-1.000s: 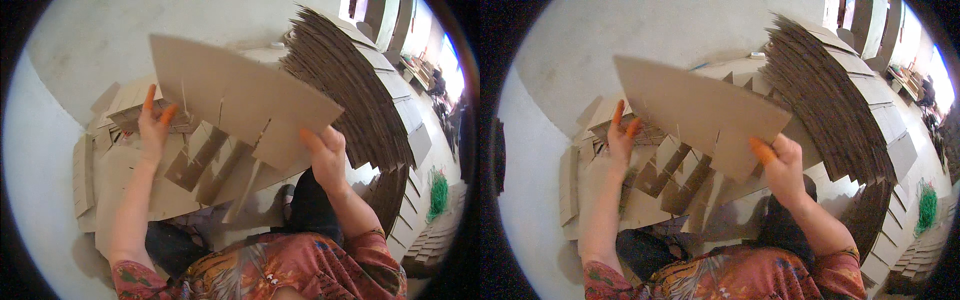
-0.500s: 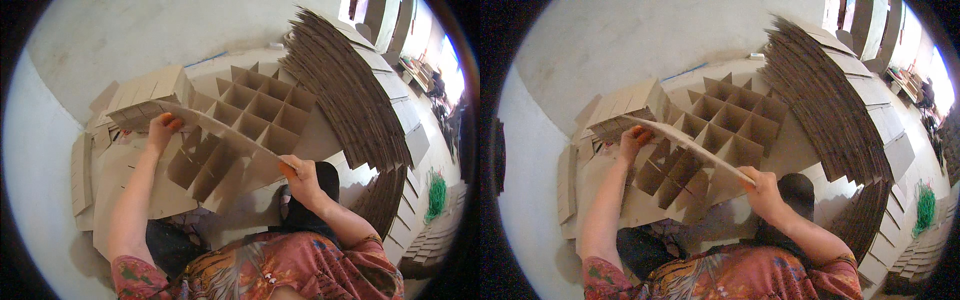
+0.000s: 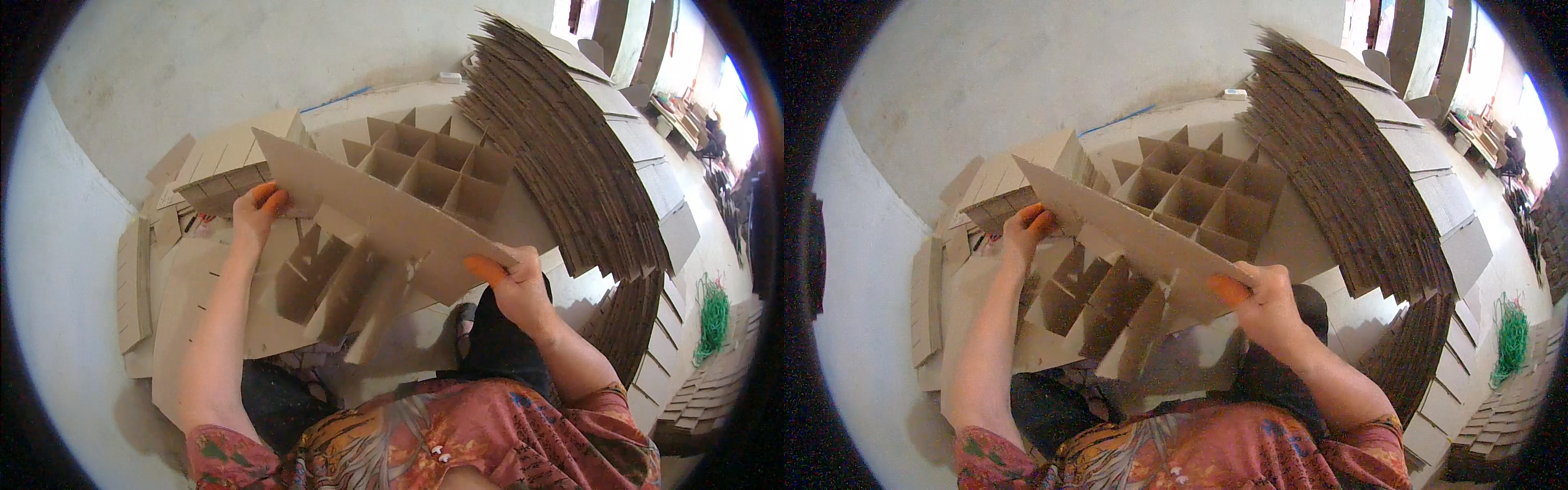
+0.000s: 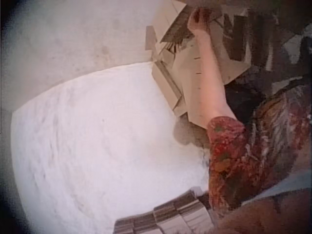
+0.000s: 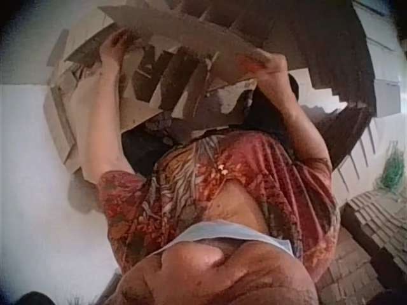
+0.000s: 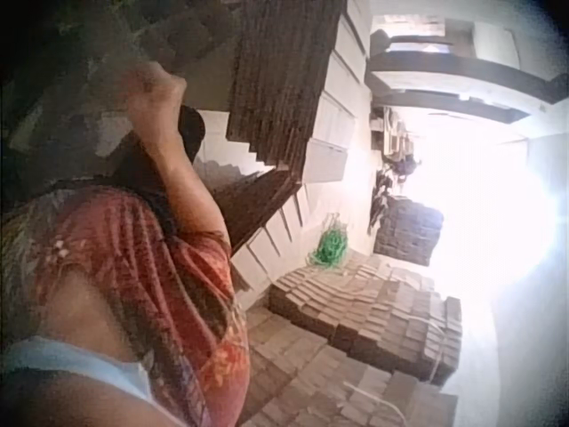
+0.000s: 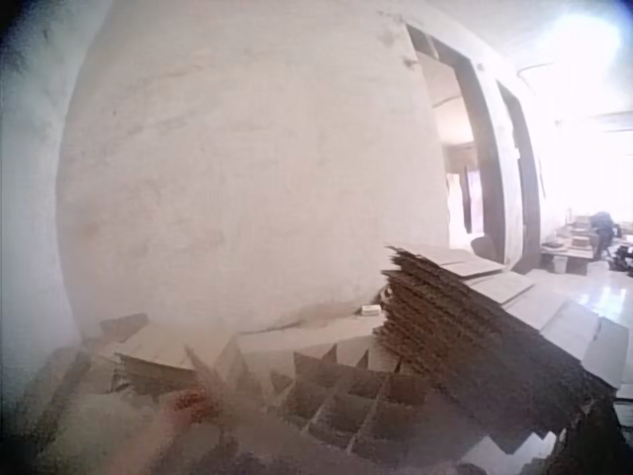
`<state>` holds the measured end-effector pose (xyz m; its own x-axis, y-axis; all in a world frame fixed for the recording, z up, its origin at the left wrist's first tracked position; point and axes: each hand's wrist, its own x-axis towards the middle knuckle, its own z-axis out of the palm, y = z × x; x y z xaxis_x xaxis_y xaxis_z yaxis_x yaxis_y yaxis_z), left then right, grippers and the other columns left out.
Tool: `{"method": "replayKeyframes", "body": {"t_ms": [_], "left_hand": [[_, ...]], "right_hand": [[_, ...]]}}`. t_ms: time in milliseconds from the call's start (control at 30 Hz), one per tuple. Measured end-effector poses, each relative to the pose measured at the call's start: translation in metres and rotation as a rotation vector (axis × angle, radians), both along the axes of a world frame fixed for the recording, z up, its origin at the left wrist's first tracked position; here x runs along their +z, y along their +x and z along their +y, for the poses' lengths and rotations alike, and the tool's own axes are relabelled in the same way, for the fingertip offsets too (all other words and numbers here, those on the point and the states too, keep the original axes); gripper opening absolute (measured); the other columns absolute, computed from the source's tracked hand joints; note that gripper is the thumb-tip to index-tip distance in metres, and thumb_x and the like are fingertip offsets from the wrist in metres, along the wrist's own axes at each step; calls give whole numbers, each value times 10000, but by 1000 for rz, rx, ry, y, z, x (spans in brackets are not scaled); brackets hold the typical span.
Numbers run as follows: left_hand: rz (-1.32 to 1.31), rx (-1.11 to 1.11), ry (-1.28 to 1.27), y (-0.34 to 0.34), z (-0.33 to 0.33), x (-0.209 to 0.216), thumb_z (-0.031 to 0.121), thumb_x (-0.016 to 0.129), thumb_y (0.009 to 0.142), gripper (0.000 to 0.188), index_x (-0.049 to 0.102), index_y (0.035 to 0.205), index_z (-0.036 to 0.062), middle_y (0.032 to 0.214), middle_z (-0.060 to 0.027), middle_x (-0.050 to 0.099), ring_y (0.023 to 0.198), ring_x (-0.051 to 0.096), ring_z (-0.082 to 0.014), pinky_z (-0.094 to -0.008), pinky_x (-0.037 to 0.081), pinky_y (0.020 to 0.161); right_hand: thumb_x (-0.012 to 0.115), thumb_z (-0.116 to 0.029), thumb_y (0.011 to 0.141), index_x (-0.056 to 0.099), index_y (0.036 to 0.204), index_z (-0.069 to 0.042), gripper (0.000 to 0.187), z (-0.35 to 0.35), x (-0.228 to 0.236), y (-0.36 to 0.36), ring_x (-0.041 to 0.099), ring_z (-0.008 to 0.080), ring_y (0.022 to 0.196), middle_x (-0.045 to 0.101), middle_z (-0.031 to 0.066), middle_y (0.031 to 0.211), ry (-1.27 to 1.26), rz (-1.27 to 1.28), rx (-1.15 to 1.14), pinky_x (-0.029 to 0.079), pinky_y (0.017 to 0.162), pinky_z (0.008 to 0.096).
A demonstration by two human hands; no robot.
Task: The person sits on the floor and repeatedly folds flat cardboard sheets into multi-compartment dividers. They pick up a sheet, fold along pre-scored lines to form a grid of cells, and place the finished divider onto a growing stack.
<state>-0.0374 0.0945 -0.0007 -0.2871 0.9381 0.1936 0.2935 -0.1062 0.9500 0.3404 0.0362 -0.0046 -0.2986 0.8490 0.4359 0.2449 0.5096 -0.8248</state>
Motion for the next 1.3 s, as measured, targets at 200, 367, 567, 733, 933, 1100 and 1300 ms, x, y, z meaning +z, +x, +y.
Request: {"method": "replayKeyframes", "body": {"t_ms": [200,367,567,733,933,1100,1300], "left_hand": [[85,117,-129,-2,-26,-13,63,591,877,265,595,1116,-52,950,-91,650,743,593,-144,-268,478,692],[330,146,42,52,-87,20,101,580,889,286,590,1157,1,966,-83,657,807,598,-133,-250,464,717],[87,-103,-407,77,-102,-15,221,571,913,302,608,1100,-13,939,-76,665,811,594,-117,-239,449,702],[-366,-47,-346,94,-72,-23,244,566,908,298,603,1059,-10,856,-42,630,782,581,-121,-251,451,690],[-328,-173,-177,62,-63,-135,260,564,905,308,605,1085,14,932,-49,622,840,583,-140,-272,461,724],[-627,-117,-337,77,-116,-91,365,576,899,410,610,1119,20,1024,-67,631,943,579,-151,-292,450,820],[-316,-56,-83,73,-172,-52,406,529,921,461,612,1094,-13,1016,-103,647,923,610,-172,-320,483,806]], "right_hand": [[625,-67,831,642,878,28,107,5,1,3,520,111,578,616,154,655,-31,-59,38,434,543,296],[616,-59,844,648,931,21,123,4,4,9,472,93,576,603,126,638,-32,-27,58,421,531,295],[607,-60,852,648,976,20,153,2,7,9,524,84,623,641,108,689,-51,-56,99,444,570,273],[596,-61,857,647,978,23,155,2,8,11,537,91,648,662,109,724,-75,-30,101,452,592,280],[595,-68,844,646,959,27,157,6,-2,7,564,132,642,657,156,734,-44,-74,130,460,603,301],[596,-67,831,650,908,25,131,11,-15,10,591,190,604,630,181,694,-137,-323,54,461,566,330],[614,-99,841,613,819,37,137,20,-43,6,438,142,564,571,216,649,-63,-246,72,411,535,358]]}}
